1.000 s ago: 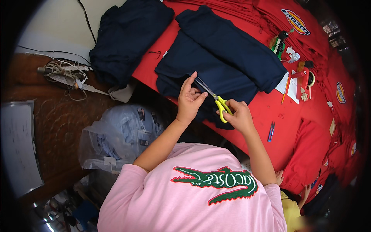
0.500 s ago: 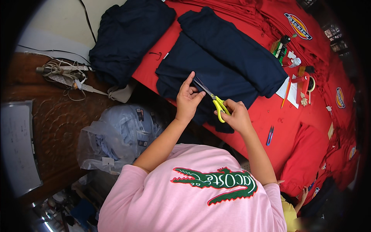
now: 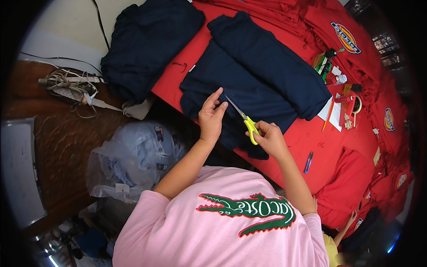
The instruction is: The person uses shears to trim loose threads from a stack of folded navy blue garments on a workspace table.
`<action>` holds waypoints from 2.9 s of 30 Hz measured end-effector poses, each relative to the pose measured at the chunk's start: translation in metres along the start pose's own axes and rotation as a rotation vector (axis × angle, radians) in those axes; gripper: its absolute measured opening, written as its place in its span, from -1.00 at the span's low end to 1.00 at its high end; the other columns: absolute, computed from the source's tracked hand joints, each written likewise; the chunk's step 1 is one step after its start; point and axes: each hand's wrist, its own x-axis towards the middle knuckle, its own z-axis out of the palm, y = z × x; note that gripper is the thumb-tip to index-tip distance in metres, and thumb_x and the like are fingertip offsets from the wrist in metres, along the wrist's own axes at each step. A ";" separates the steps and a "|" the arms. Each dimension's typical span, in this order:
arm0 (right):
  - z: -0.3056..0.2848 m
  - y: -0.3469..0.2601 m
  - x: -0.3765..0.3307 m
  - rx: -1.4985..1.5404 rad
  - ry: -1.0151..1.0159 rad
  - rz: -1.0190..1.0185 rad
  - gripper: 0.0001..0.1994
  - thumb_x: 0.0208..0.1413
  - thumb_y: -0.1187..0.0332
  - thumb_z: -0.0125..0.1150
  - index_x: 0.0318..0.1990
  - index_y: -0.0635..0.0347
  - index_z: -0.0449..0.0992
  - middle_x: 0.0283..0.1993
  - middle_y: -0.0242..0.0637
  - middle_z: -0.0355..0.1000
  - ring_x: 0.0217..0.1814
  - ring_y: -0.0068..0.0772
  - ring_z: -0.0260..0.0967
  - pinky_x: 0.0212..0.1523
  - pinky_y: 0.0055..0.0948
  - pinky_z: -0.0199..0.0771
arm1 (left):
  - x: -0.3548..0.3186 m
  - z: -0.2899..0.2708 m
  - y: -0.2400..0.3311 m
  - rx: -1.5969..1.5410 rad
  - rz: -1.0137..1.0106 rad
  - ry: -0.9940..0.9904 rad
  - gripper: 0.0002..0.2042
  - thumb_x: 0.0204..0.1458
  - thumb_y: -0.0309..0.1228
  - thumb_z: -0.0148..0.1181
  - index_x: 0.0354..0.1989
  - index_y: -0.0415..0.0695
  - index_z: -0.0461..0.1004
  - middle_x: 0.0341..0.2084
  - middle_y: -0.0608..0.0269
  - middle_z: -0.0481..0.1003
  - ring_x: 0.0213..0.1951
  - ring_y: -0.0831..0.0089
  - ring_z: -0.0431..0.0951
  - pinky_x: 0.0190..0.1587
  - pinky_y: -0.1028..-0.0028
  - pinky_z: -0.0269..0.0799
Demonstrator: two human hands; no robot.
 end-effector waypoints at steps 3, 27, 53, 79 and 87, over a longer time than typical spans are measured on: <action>0.000 -0.008 0.002 -0.031 0.074 -0.042 -0.73 0.02 0.26 0.44 -0.21 0.24 0.66 -0.48 -0.16 0.54 -0.37 -0.15 0.32 -0.05 -0.24 0.42 | 0.002 0.007 0.019 -0.082 -0.041 -0.083 -0.29 0.16 -0.75 0.28 0.52 -0.18 0.29 -0.29 0.45 0.44 -0.27 0.75 0.39 -0.16 0.72 0.34; 0.013 -0.034 0.032 -0.049 0.084 -0.036 -0.69 -0.01 0.22 0.57 -0.27 0.26 0.62 -0.51 -0.22 0.48 -0.39 -0.25 0.29 -0.20 -0.27 0.34 | 0.025 -0.019 0.019 -0.215 -0.123 -0.162 -0.21 0.18 -0.79 0.21 0.60 -0.15 0.12 -0.17 0.29 0.57 -0.17 0.65 0.56 -0.09 0.66 0.47; 0.023 -0.073 0.061 -0.153 0.110 -0.097 -0.68 -0.02 0.14 0.49 -0.26 0.20 0.63 -0.51 -0.21 0.51 -0.46 -0.13 0.41 -0.10 -0.26 0.36 | 0.054 -0.048 0.027 -0.165 -0.094 -0.221 -0.13 0.13 -0.86 0.22 0.62 -0.14 0.05 -0.07 0.25 0.57 -0.08 0.60 0.58 0.05 0.58 0.55; 0.042 -0.079 0.091 -0.015 0.080 0.009 -0.74 0.06 0.25 0.45 -0.22 0.25 0.64 -0.52 -0.17 0.50 -0.45 -0.14 0.36 -0.12 -0.20 0.43 | 0.091 -0.070 0.024 -0.183 -0.046 -0.234 -0.19 0.09 -0.85 0.26 0.56 -0.20 0.17 0.34 0.18 0.25 -0.05 0.56 0.53 0.05 0.56 0.63; 0.044 -0.084 0.091 0.023 0.037 0.067 -0.77 0.07 0.28 0.45 -0.26 0.28 0.63 -0.56 -0.18 0.47 -0.50 -0.18 0.31 -0.13 -0.20 0.44 | 0.101 -0.081 0.011 -0.068 -0.014 -0.175 -0.22 0.15 -0.81 0.24 0.57 -0.13 0.19 -0.04 0.26 0.50 -0.11 0.63 0.54 -0.01 0.59 0.57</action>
